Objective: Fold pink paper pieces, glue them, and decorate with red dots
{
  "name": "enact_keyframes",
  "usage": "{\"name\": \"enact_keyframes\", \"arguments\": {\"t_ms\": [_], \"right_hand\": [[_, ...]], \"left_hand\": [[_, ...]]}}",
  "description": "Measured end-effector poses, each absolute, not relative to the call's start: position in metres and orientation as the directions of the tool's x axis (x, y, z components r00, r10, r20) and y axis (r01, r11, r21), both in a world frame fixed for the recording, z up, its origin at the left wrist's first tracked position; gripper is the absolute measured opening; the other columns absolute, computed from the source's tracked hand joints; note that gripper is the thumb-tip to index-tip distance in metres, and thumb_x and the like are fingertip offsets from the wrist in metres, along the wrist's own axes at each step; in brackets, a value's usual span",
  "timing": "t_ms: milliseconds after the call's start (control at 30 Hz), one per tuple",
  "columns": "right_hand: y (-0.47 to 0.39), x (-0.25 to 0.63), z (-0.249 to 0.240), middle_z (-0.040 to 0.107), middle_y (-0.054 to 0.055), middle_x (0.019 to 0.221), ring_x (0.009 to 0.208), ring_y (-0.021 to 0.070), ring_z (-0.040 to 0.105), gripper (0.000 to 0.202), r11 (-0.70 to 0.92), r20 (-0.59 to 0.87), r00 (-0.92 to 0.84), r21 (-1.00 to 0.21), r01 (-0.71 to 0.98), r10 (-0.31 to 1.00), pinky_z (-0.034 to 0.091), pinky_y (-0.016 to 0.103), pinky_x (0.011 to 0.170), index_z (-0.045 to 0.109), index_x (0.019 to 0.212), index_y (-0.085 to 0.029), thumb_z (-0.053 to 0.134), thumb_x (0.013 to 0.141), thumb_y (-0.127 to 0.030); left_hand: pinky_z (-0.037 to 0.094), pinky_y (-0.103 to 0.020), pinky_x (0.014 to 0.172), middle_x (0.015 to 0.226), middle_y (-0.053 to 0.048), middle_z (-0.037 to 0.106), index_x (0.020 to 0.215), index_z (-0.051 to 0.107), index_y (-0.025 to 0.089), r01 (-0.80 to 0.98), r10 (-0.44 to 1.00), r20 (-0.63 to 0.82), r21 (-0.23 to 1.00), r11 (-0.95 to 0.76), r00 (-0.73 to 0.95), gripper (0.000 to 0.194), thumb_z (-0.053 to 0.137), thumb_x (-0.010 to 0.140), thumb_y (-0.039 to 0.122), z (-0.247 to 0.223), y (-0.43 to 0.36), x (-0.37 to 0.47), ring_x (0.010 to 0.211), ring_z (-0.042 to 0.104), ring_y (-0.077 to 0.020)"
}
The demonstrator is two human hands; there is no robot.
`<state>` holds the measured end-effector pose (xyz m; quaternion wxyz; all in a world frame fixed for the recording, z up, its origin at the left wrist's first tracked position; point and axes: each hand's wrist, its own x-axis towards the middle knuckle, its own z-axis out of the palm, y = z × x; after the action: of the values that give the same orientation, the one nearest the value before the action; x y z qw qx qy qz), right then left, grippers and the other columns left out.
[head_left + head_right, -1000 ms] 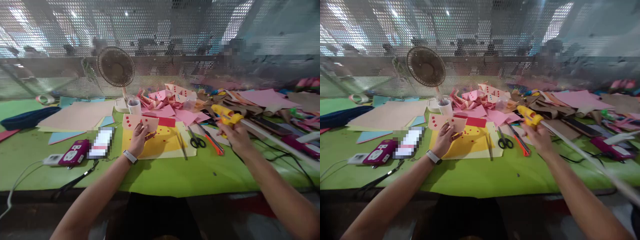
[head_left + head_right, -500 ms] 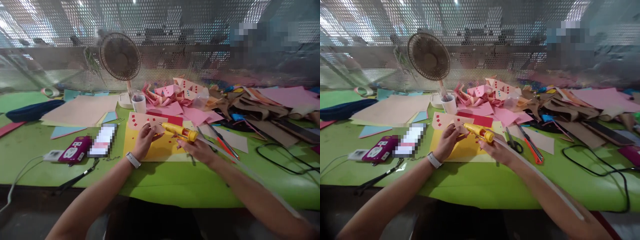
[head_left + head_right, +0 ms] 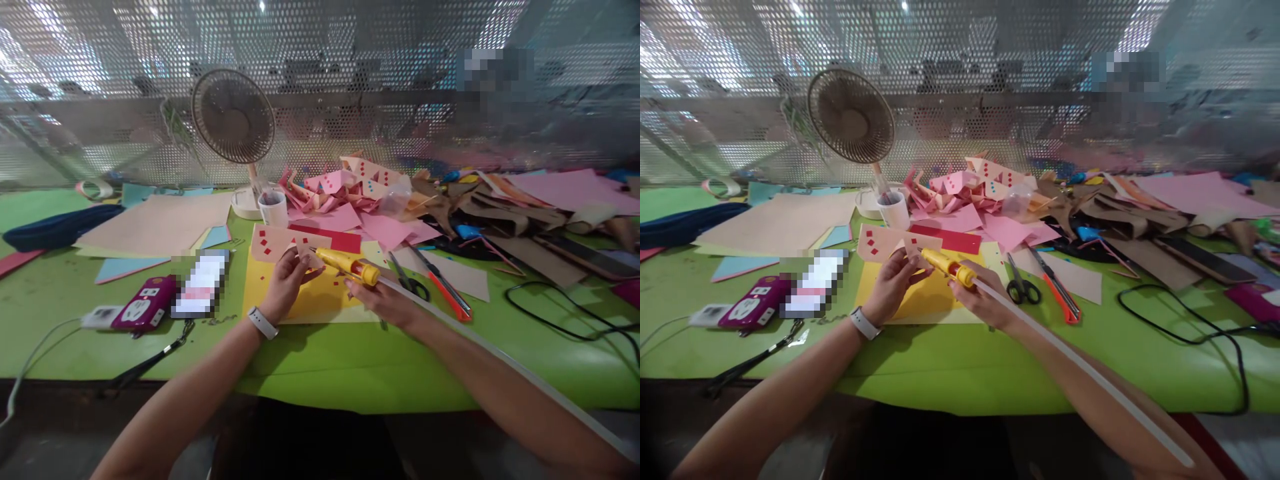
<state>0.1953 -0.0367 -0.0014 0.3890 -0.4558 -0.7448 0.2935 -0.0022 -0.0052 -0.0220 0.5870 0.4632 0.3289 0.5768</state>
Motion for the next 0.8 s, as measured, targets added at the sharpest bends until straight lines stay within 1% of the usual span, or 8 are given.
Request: {"name": "enact_keyframes", "arguments": {"t_ms": [133,233,367,467,533,667,800], "right_hand": [[-0.036,0.195,-0.001,0.069,0.007,0.092,0.075,0.0195,0.066,0.021,0.367,0.28,-0.256,-0.834,0.411,0.925,0.057,0.032,0.062,0.063,0.098,-0.02,0.055,0.086,-0.036],[-0.037,0.195,0.0,0.068,0.006,0.09,0.077,0.0199,0.065,0.02,0.347,0.263,-0.253,-0.852,0.393,0.931,0.056,0.032,0.066,0.061,0.093,-0.019,0.056,0.085,-0.037],[-0.039,0.195,0.002,0.068,0.004,0.09,0.085,0.0238,0.065,0.017,0.352,0.259,-0.264,-0.839,0.416,0.929,0.056,0.036,0.072,0.059,0.091,-0.024,0.055,0.087,-0.04],[-0.04,0.196,0.005,0.069,0.003,0.092,0.084,0.0257,0.066,0.015,0.334,0.24,-0.255,-0.832,0.443,0.937,0.055,0.038,0.069,0.059,0.09,-0.029,0.054,0.087,-0.043],[-0.04,0.196,0.007,0.069,0.003,0.089,0.082,0.0265,0.066,0.015,0.331,0.234,-0.255,-0.822,0.463,0.938,0.054,0.038,0.066,0.059,0.088,-0.03,0.054,0.086,-0.043],[-0.042,0.194,0.011,0.067,0.003,0.081,0.075,0.0257,0.064,0.015,0.342,0.244,-0.254,-0.8,0.492,0.936,0.053,0.039,0.063,0.058,0.086,-0.03,0.053,0.085,-0.044],[-0.042,0.194,0.013,0.067,0.003,0.081,0.073,0.0253,0.064,0.016,0.343,0.249,-0.249,-0.805,0.484,0.936,0.052,0.038,0.062,0.058,0.087,-0.029,0.052,0.085,-0.044]], "left_hand": [[0.055,-0.045,0.094,0.1,-0.004,0.066,0.1,0.064,0.021,-0.384,0.98,0.145,0.92,-0.082,0.138,0.034,0.075,0.076,0.042,-0.022,-0.006,-0.002,0.094,0.064,-0.0184],[0.056,-0.045,0.093,0.1,-0.004,0.067,0.1,0.065,0.02,-0.389,0.98,0.144,0.918,-0.08,0.139,0.034,0.076,0.075,0.042,-0.021,-0.006,-0.001,0.094,0.065,-0.0189],[0.056,-0.046,0.093,0.101,-0.004,0.067,0.098,0.064,0.02,-0.386,0.981,0.142,0.919,-0.082,0.13,0.033,0.076,0.075,0.041,-0.022,-0.006,-0.002,0.095,0.064,-0.0193],[0.056,-0.046,0.095,0.101,-0.004,0.067,0.099,0.064,0.021,-0.384,0.98,0.151,0.919,-0.09,0.132,0.032,0.076,0.076,0.041,-0.023,-0.006,-0.002,0.096,0.065,-0.0197],[0.055,-0.047,0.095,0.102,-0.004,0.067,0.101,0.065,0.021,-0.384,0.977,0.157,0.919,-0.092,0.144,0.034,0.075,0.077,0.042,-0.023,-0.005,-0.002,0.097,0.065,-0.0201],[0.056,-0.046,0.094,0.104,-0.004,0.068,0.104,0.065,0.022,-0.378,0.976,0.158,0.921,-0.09,0.152,0.035,0.074,0.077,0.042,-0.023,-0.006,-0.002,0.097,0.065,-0.0204],[0.056,-0.045,0.094,0.104,-0.004,0.068,0.103,0.065,0.021,-0.381,0.978,0.15,0.921,-0.085,0.146,0.036,0.076,0.076,0.042,-0.022,-0.006,-0.002,0.098,0.065,-0.0205]]}}
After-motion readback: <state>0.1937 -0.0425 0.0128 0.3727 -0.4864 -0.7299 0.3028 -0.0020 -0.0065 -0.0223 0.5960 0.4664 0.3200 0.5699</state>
